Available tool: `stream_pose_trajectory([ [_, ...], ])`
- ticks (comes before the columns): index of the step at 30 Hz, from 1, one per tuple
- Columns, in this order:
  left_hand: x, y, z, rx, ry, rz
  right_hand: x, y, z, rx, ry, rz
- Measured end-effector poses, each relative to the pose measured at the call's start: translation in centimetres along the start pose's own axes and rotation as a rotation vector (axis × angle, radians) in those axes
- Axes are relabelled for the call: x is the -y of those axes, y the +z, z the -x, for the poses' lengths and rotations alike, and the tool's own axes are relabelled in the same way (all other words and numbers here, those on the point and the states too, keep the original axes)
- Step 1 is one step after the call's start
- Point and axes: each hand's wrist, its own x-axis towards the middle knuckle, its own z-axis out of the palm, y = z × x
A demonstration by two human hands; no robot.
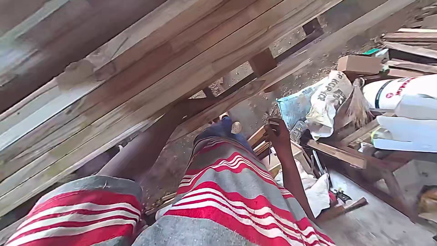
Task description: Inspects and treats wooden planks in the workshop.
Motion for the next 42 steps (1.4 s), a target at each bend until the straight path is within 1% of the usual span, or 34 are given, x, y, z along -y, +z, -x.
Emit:
stream_pose_trajectory([
  [2,2.4,0.0,3.1,-0.212,0.065,-0.202,0.3,1.2,0.2,0.023,-0.025,0.086],
  [4,4.1,1.3,6.8,-0.383,0.070,-0.403,0.8,2.3,0.4,0.031,-0.103,0.130],
  [6,7.5,1.5,9.1,-0.532,0.070,-0.546,1.3,3.7,0.6,0.029,-0.198,0.148],
  [8,11.7,3.1,11.2,-0.737,0.096,-0.718,1.3,5.1,1.3,0.042,-0.245,0.147],
  [10,15.5,5.2,11.6,-1.009,0.091,-0.948,0.8,6.8,1.4,0.065,-0.295,0.106],
  [11,17.0,6.2,11.4,-1.125,0.096,-0.997,0.2,7.6,1.6,0.079,-0.308,0.071],
  [13,18.6,6.3,10.7,-1.268,0.066,-1.027,-0.7,9.3,2.1,0.105,-0.296,0.010],
  [14,18.6,5.9,10.5,-1.288,0.040,-1.022,-1.1,10.0,2.6,0.106,-0.277,-0.001],
  [15,18.4,5.5,10.7,-1.270,0.048,-1.007,-1.4,10.4,3.0,0.103,-0.262,0.002],
  [16,17.8,5.0,11.5,-1.188,0.062,-0.975,-1.6,10.8,3.6,0.097,-0.249,0.009],
  [19,16.6,1.4,14.2,-0.717,0.124,-0.778,-1.0,12.0,5.8,0.051,-0.268,0.054],
  [20,16.9,0.5,14.4,-0.605,0.120,-0.742,-0.8,12.6,6.5,0.035,-0.278,0.077],
  [21,17.0,-0.3,14.2,-0.547,0.125,-0.738,-0.1,13.2,6.7,0.016,-0.294,0.105],
  [22,16.8,-0.8,14.2,-0.522,0.126,-0.734,0.6,13.9,6.6,-0.012,-0.324,0.133],
  [24,16.8,-0.2,14.6,-0.494,0.156,-0.706,1.3,15.5,6.8,-0.077,-0.391,0.181],
  [27,16.4,-0.1,14.6,-0.478,0.187,-0.715,3.2,18.1,6.5,-0.226,-0.454,0.268],
  [29,17.0,-0.6,14.3,-0.453,0.213,-0.739,3.2,19.9,6.0,-0.324,-0.493,0.368],
  [31,17.4,-1.4,14.2,-0.402,0.218,-0.705,2.2,21.6,5.4,-0.393,-0.512,0.450],
  [33,17.6,-2.0,14.0,-0.326,0.194,-0.614,1.3,22.6,6.1,-0.422,-0.460,0.498],
  [35,17.6,-2.1,13.7,-0.274,0.143,-0.519,1.7,22.5,7.7,-0.402,-0.377,0.566],
  [37,17.8,-1.6,13.5,-0.291,0.130,-0.487,3.4,21.6,9.6,-0.317,-0.258,0.638],
  [39,17.7,-1.2,13.5,-0.332,0.114,-0.523,6.6,20.3,11.0,-0.259,-0.121,0.702],
  [40,17.7,-1.0,13.5,-0.360,0.110,-0.557,8.0,19.9,11.5,-0.271,-0.079,0.699],
  [42,18.1,-0.8,13.2,-0.398,0.124,-0.626,9.2,19.6,12.3,-0.345,-0.093,0.625],
])
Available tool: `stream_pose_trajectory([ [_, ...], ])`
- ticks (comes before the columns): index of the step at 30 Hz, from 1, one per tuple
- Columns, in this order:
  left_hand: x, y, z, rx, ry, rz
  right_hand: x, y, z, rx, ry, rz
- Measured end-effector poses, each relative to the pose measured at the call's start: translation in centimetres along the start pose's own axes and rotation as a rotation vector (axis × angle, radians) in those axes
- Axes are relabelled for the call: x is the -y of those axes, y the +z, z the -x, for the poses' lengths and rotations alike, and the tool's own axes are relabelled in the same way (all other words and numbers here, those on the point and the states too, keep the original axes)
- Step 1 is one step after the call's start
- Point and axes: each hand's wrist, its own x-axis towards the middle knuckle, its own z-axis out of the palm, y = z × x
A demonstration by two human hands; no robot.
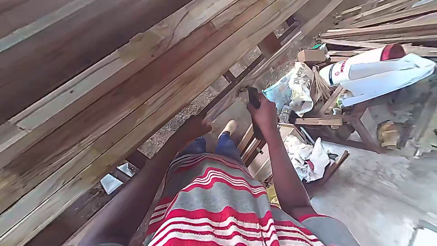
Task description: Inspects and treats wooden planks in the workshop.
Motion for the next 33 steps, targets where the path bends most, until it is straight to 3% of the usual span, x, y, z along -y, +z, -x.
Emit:
stream_pose_trajectory([
  [8,-1.6,0.1,1.0,-0.040,-0.026,-0.102,4.6,1.5,2.2,0.177,0.078,-0.029],
  [11,-1.2,0.0,1.1,-0.047,0.009,-0.015,4.8,0.9,2.9,0.218,0.034,-0.007],
  [14,0.0,-0.7,2.0,-0.034,-0.011,0.057,4.2,4.0,2.9,0.109,-0.103,-0.039],
  [19,3.9,-0.6,6.1,-0.048,-0.052,-0.106,-1.3,15.0,1.4,-0.324,-0.546,-0.293],
  [21,5.1,0.1,8.6,-0.123,-0.083,-0.174,-2.9,16.2,1.6,-0.322,-0.586,-0.314],
  [24,6.3,2.0,11.1,-0.268,-0.086,-0.210,-6.0,16.0,2.4,-0.113,-0.545,-0.250],
  [27,6.4,4.3,12.8,-0.566,-0.023,-0.206,-8.0,15.0,3.7,0.098,-0.548,-0.230],
  [30,4.5,8.2,14.8,-0.905,-0.029,-0.096,-6.5,11.7,3.3,0.293,-0.624,-0.527],
  [33,2.0,13.0,16.0,-1.158,-0.052,-0.010,-3.3,11.3,0.8,0.736,-0.531,-0.933],
])
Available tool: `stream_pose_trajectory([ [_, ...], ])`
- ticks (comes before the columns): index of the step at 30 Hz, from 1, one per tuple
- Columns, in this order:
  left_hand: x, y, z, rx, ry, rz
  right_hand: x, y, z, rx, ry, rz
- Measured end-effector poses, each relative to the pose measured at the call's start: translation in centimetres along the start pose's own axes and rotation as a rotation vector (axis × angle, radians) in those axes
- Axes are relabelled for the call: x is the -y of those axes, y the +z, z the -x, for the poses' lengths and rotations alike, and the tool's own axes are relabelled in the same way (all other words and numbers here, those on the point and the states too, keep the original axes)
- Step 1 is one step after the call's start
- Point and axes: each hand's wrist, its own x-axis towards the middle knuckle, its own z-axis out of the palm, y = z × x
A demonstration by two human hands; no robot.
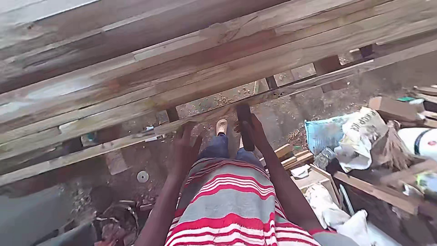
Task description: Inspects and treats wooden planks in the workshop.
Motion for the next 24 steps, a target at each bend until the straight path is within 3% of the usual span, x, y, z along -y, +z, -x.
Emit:
stream_pose_trajectory([
  [2,-1.0,1.0,2.9,-0.033,-0.035,0.003,-1.3,-0.3,-2.5,0.154,0.128,-0.200],
  [4,-1.8,1.9,5.6,0.013,-0.083,0.021,-3.1,-0.9,-3.1,0.195,0.226,-0.192],
  [9,-2.5,4.0,10.3,0.124,-0.212,0.120,-4.4,-4.7,2.1,0.023,0.480,0.024],
  [13,-2.0,5.2,12.1,0.182,-0.298,0.162,2.1,-10.7,4.2,-0.057,0.332,0.568],
  [16,-1.4,5.4,13.2,0.229,-0.349,0.196,6.3,-15.2,1.6,-0.057,0.089,0.941],
  [20,0.4,4.5,15.3,0.240,-0.344,0.126,9.9,-17.2,-4.4,0.171,-0.085,1.167],
  [24,2.9,3.3,19.6,0.141,-0.499,0.162,10.9,-14.7,-8.0,0.397,-0.177,1.313],
])
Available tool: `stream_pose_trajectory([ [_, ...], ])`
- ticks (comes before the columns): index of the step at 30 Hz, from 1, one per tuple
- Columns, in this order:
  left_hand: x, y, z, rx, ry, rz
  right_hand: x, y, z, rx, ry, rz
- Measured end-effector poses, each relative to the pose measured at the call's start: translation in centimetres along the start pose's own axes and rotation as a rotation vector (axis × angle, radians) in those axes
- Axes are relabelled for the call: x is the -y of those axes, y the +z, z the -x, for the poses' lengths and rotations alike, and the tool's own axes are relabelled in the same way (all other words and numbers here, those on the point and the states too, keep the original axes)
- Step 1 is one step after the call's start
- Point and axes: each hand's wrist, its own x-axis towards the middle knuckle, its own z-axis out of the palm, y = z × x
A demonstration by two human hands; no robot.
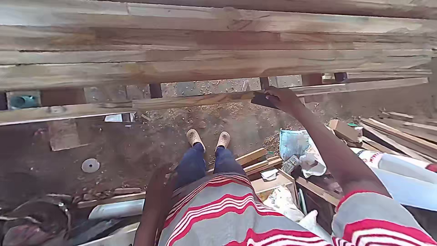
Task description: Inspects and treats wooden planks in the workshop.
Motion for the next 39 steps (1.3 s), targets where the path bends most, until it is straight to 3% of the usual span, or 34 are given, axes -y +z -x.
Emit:
stream_pose_trajectory([
  [4,4.5,-1.2,1.6,-0.132,-0.061,0.117,5.7,0.6,-4.3,0.060,-0.111,0.085],
  [7,5.6,-4.2,0.4,-0.124,-0.149,0.297,13.3,2.8,-8.4,0.119,-0.187,0.073],
  [10,7.3,-8.7,-2.9,-0.184,-0.087,0.621,24.5,6.2,-12.4,0.096,-0.401,0.033],
  [13,10.3,-16.2,-6.0,-0.234,0.045,0.782,37.4,11.5,-15.5,-0.019,-0.675,-0.049],
  [16,13.8,-23.9,-6.3,-0.330,0.003,0.891,51.3,15.6,-17.8,-0.004,-0.835,-0.126],
  [19,18.9,-30.2,-4.7,-0.542,-0.107,0.825,63.0,19.9,-19.8,0.078,-0.975,-0.131],
  [23,26.8,-35.5,-5.3,-0.630,-0.223,0.710,74.3,23.6,-22.0,0.251,-0.918,0.019],
  [29,40.4,-41.2,-10.0,-0.418,-0.476,1.094,83.3,27.6,-29.5,0.549,-0.612,0.248],
  [32,45.1,-50.6,-14.4,-0.443,-0.433,0.998,86.4,28.5,-34.2,0.519,-0.503,0.115],
  [36,45.4,-71.0,-21.9,-0.620,0.052,0.928,89.9,30.5,-39.2,0.354,-0.489,-0.393],
  [39,47.7,-81.3,-24.6,-0.713,0.079,0.778,95.1,30.4,-41.0,0.429,-0.368,-0.722],
])
